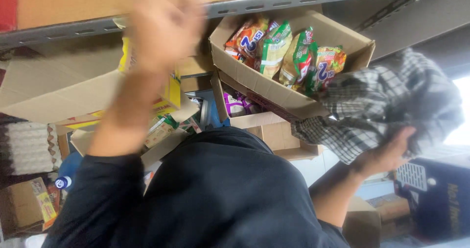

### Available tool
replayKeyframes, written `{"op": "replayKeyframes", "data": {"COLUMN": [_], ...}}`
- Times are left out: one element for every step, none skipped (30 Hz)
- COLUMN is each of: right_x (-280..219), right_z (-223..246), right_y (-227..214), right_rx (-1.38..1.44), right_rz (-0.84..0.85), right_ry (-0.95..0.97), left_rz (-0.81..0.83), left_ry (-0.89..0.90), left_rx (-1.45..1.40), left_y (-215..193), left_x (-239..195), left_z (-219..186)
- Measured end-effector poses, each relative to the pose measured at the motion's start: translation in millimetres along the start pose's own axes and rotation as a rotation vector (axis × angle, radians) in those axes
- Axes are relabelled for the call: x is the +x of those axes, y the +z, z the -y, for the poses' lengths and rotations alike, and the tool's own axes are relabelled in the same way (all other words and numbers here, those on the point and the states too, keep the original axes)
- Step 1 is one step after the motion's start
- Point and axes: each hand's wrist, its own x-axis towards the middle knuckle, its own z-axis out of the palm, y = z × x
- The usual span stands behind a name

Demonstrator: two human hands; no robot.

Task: Wiping down packaged food items with a cloth and organizing them inside boxes on a shelf.

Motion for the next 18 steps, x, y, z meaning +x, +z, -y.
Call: {"op": "replayKeyframes", "data": {"right_x": [-2,-4,-6,-7,-10,-13,-15,-16,-17,-18,-17,-17,-16,-13,-11,-8,-7,-6], "right_z": [-2,7,16,25,29,34,38,38,37,36,38,40,42,48,54,60,60,60], "right_y": [1,11,20,29,34,38,44,44,45,46,47,48,50,55,60,64,66,67], "right_rx": [0.009,0.011,0.116,0.222,0.224,0.272,0.321,0.325,0.344,0.363,0.365,0.363,0.363,0.368,0.385,0.402,0.406,0.426], "right_rz": [0.001,0.005,0.008,0.01,0.011,0.011,0.01,0.012,0.01,0.007,0.015,0.023,0.028,0.033,0.054,0.076,0.079,0.093], "right_ry": [0.032,0.034,0.107,0.181,0.181,0.206,0.23,0.229,0.267,0.306,0.308,0.331,0.35,0.348,0.341,0.335,0.335,0.341], "left_rz": [0.214,0.213,0.314,0.412,0.411,0.519,0.624,0.621,0.721,0.819,0.816,0.802,0.784,0.778,0.742,0.706,0.701,0.579], "left_ry": [-0.126,-0.131,-0.038,0.056,0.055,-0.001,-0.058,-0.059,-0.159,-0.26,-0.268,-0.296,-0.319,-0.322,-0.312,-0.302,-0.304,-0.216], "left_rx": [-0.193,-0.191,-0.083,0.025,0.026,0.099,0.174,0.176,0.132,0.086,0.086,0.033,-0.019,-0.017,-0.102,-0.186,-0.183,-0.318], "left_y": [6,50,94,138,144,149,154,168,182,197,197,196,196,194,192,190,194,197], "left_x": [-6,-23,-40,-56,-51,-46,-39,-41,-42,-43,-44,-45,-43,-44,-45,-45,-51,-56], "left_z": [-47,-37,-27,-18,-27,-37,-46,-46,-46,-45,-47,-50,-51,-52,-54,-56,-51,-46]}}
